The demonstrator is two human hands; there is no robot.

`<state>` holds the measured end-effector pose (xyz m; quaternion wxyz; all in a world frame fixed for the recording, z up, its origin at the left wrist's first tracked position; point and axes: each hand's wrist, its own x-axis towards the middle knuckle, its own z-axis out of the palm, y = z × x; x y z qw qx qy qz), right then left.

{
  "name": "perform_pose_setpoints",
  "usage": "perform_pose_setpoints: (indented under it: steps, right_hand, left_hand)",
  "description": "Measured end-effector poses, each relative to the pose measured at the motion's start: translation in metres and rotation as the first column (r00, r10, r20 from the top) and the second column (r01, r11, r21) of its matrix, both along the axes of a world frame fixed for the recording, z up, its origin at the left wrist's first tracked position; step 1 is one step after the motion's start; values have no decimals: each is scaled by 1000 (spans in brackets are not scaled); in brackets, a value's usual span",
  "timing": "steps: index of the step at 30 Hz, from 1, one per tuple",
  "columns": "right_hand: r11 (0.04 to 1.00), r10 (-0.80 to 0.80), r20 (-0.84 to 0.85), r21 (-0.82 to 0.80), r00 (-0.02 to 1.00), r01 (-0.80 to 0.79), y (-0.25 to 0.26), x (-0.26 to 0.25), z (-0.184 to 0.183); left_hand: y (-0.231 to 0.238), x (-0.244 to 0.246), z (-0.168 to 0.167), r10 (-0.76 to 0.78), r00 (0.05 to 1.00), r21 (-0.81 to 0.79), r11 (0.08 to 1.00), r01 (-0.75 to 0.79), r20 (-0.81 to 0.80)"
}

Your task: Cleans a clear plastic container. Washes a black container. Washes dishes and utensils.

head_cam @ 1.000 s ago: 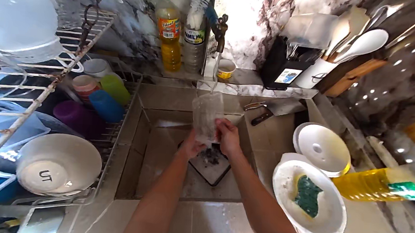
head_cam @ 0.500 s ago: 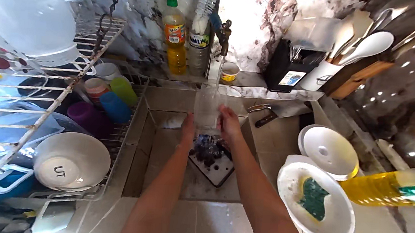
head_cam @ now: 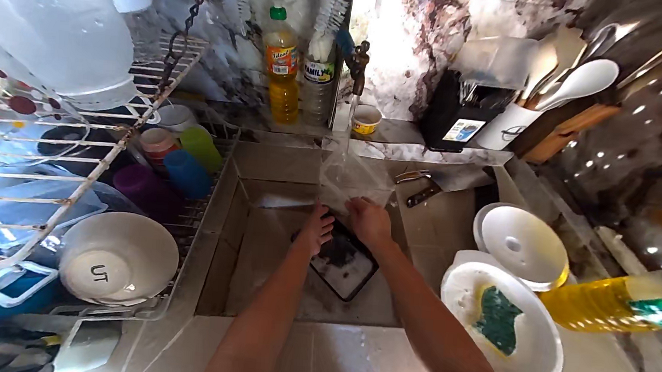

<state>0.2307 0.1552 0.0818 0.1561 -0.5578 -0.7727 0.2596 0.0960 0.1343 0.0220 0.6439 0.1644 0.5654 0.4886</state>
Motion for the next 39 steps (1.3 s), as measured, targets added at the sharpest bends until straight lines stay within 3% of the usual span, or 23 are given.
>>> perform_pose_setpoints:
  steps: [1,2,3,5,6,8,10,13,17,19,21,23,25,27,29,31,34,37,39]
  right_hand:
    - [998,-52,-268,-60,962,37,0,2,-4]
    - [983,-133,-531,-176,837,45,-1,2,-7]
    - [955,-242,-724,-295,646,28,-2,1,-12]
    - [897,-405,-851,-440,335,-33,3,-3,-22]
    - [876,-447,-850,-479,280,-55,5,-4,-28]
    - [839,-506,-795,-543,334,-24,4,-8,-36]
    - [813,-530,-697,-579,483,55,-4,-18,-33]
    - [824,-432,-678,-565,595,-46,-19,-36,-15]
    - [865,-264,-692,-479,672,-153,-30,-61,15]
    - [905,-154,-683,-387,715,-175,-33,-71,29]
    - [928,-107,-608,-345,787,-140,-29,-79,25]
    - [948,-150,-464,-317,873,-5,-27,-97,12]
    - [941,-149,-477,-339,866,-25,-39,-120,17]
    - [905,-89,-553,-392,828,-165,-56,-147,39]
    - [842,-2,-612,-428,791,-329,-71,-181,61]
    - [759,92,-686,-421,721,-497,-83,-224,74]
    - [708,167,-758,-354,631,-612,-106,-294,83]
    - [708,356,-712,-218,605,-672,-97,-354,57]
    - [771,459,-599,-98,656,-629,-95,-366,47]
  left_hand:
    - [0,2,-2,-2,1000,-3,1000,2,21]
    - [-1,3,-4,-3,998,-4,1000,3,61]
    - [-3,3,-4,-12,993,10,1000,11,121]
    - [-10,0,0,-34,959,120,993,0,282]
    - [-12,-3,3,-38,933,210,977,-41,359]
    - [-16,-11,4,-29,876,367,914,-172,482]
    - [-22,-26,8,-68,841,469,852,-231,537]
    - [-32,-50,19,-118,870,531,828,-180,479]
    - [-55,-83,40,-65,934,503,855,-129,350]
    - [-73,-100,48,0,981,446,891,-89,195]
    - [-95,-112,41,-7,998,360,933,28,-62]
    - [-128,-125,22,-77,907,224,957,184,-414]
    - [-159,-137,12,-225,700,-13,956,294,-678]
    - [-180,-142,1,-340,552,-162,924,346,-762]
    - [-192,-142,-9,-375,470,-205,905,373,-799]
    - [-194,-141,-14,-349,453,-176,908,380,-821]
    - [-194,-142,-10,-333,458,-154,910,385,-824]
    - [-207,-141,17,-321,446,-149,914,378,-835]
    - [-210,-141,25,-331,455,-154,911,381,-827]
